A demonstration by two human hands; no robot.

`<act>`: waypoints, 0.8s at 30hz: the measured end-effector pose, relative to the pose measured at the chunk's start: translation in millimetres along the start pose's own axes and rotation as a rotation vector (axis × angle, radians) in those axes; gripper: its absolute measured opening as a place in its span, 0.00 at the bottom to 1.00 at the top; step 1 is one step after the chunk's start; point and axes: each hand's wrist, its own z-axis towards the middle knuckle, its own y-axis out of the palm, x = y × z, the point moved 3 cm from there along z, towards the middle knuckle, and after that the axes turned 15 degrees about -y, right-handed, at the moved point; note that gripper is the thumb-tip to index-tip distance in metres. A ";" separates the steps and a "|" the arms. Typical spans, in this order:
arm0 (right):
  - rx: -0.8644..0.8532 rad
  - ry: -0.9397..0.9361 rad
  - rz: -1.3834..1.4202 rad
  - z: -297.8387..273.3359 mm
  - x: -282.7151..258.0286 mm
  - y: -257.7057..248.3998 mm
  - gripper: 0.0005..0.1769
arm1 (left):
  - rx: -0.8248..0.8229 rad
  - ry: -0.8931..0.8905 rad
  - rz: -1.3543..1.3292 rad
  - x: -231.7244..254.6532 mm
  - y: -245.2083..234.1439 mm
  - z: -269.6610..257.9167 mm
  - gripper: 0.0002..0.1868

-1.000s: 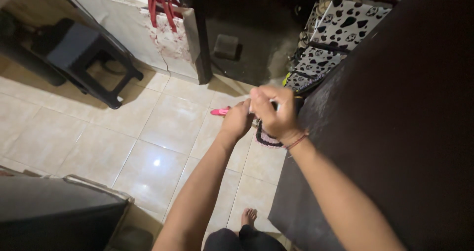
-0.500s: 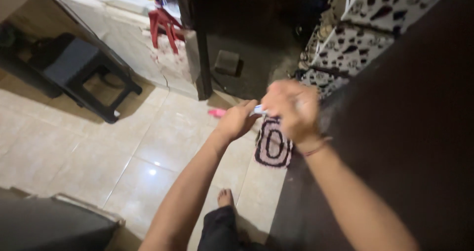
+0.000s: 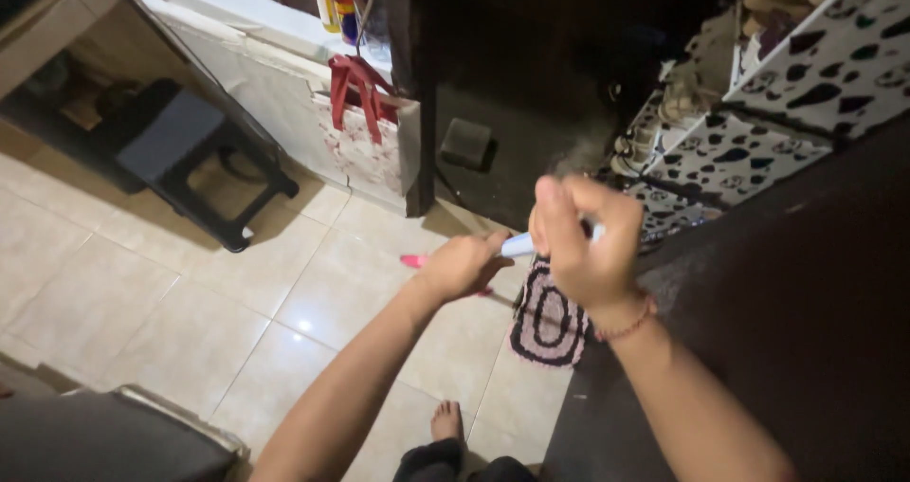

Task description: The person assembles a mop handle by fitting and screwing the pole sections together by hand.

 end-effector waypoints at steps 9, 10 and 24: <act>-0.212 -0.166 -0.186 -7.2 28.1 19.9 0.10 | 0.264 0.097 -0.144 -44.2 40.1 42.5 0.10; -0.220 -0.155 -0.190 -3.7 25.8 12.4 0.10 | 0.299 0.135 -0.118 -36.1 33.4 43.6 0.12; -0.080 -0.025 -0.017 -6.0 30.4 -59.0 0.18 | -0.048 -0.031 -0.036 28.0 42.5 55.8 0.15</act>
